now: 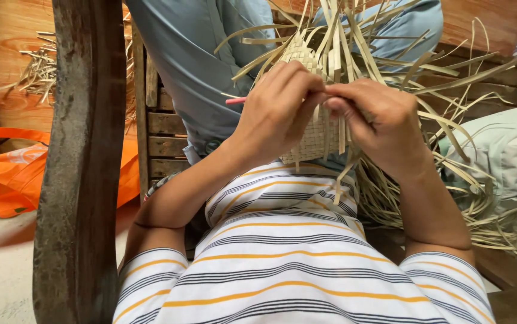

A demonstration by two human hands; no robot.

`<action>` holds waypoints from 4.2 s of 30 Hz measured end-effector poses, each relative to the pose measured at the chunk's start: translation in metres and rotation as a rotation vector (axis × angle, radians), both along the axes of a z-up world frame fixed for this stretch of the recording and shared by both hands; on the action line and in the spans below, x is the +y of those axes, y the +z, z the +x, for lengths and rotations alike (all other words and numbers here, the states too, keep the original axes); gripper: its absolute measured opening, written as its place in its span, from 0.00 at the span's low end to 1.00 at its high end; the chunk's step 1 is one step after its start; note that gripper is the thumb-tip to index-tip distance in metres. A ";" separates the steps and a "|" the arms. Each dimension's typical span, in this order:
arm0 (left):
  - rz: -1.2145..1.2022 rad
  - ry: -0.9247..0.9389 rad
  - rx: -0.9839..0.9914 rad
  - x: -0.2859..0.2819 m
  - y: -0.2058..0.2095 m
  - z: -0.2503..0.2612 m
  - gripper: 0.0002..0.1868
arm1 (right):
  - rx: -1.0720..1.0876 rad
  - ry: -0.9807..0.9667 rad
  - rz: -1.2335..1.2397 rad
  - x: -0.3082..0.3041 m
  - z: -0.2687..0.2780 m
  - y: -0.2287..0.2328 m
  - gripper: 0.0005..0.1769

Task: Weaving dried plant fibers to construct a basket

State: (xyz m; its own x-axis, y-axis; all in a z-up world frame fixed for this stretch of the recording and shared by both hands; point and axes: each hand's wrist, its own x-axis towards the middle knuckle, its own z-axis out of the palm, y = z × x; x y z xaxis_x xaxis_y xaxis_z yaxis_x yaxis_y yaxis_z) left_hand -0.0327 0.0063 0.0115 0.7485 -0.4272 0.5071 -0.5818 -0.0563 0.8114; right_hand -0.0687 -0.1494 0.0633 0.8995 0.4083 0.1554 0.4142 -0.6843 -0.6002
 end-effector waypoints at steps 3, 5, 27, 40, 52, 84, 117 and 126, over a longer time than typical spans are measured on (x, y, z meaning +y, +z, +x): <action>-0.110 -0.142 0.283 0.003 0.002 0.002 0.06 | -0.030 -0.059 0.020 -0.001 0.002 0.004 0.01; -0.098 -0.129 0.234 0.004 0.004 0.003 0.04 | -0.020 -0.058 0.019 -0.002 0.002 0.004 0.01; 1.455 0.417 -0.083 0.048 -0.124 -0.081 0.05 | 0.013 -0.073 0.297 -0.024 0.015 -0.011 0.04; 1.453 -0.096 0.646 0.093 0.093 -0.046 0.12 | 0.079 -0.072 0.400 -0.044 0.013 -0.014 0.02; 0.898 -0.036 0.234 0.063 0.038 -0.035 0.33 | 0.171 -0.011 0.513 -0.044 0.010 -0.014 0.03; 0.930 -0.046 0.277 0.059 0.037 -0.034 0.27 | 0.196 0.021 0.565 -0.047 0.009 -0.026 0.06; 1.231 -0.247 0.298 0.049 -0.119 -0.054 0.07 | 0.216 -0.274 0.401 -0.038 0.008 -0.028 0.03; 0.541 0.303 -0.260 0.036 -0.013 0.010 0.20 | 0.117 -0.366 0.279 -0.026 0.003 -0.015 0.03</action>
